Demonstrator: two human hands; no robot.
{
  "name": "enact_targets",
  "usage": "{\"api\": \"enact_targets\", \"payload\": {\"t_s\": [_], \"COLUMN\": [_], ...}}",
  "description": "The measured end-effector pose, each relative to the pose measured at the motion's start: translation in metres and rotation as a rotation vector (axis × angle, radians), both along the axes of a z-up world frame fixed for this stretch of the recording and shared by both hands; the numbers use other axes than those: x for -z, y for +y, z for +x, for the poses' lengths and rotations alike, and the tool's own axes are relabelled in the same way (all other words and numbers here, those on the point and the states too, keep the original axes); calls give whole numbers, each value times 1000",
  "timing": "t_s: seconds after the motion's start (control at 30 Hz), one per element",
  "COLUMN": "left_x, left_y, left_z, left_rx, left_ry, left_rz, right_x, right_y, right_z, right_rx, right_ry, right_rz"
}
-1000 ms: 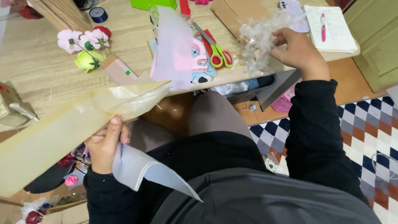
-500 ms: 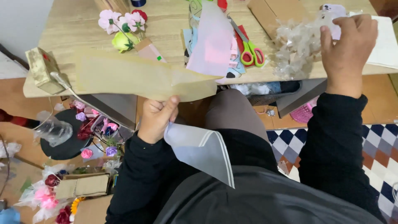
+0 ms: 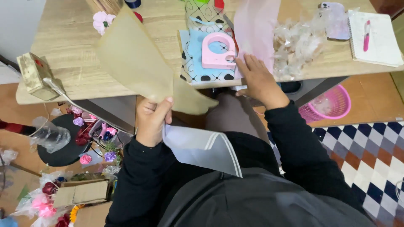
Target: The person cuts a sheet of translucent pink paper with scissors and wraps it around a bouquet of artificial flowers. They then fold and secure the paper around the stems using a small piece of green tape.
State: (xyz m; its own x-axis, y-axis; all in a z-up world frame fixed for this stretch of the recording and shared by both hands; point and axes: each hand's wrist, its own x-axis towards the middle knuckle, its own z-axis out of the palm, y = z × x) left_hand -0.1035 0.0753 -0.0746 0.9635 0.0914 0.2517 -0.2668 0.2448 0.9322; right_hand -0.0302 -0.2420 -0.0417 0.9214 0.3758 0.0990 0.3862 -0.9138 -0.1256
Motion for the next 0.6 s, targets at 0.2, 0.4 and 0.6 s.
{"api": "enact_targets", "payload": {"t_s": [0.2,0.4,0.6], "left_x": [-4,11,-19], "left_y": [5,-17,-38], "left_z": [0,15,4], "left_rx": [126,223,305], "left_ry": [3,16,57], "left_rz": [-165,-366,-356], "right_x": [-6,7,17], "right_y": [-8,-36,-23], "right_z": [-11,-8,-32], "right_rx": [-23,-93,-224], "right_ry": [9,-245,-799], "right_rz": [72,469,829]}}
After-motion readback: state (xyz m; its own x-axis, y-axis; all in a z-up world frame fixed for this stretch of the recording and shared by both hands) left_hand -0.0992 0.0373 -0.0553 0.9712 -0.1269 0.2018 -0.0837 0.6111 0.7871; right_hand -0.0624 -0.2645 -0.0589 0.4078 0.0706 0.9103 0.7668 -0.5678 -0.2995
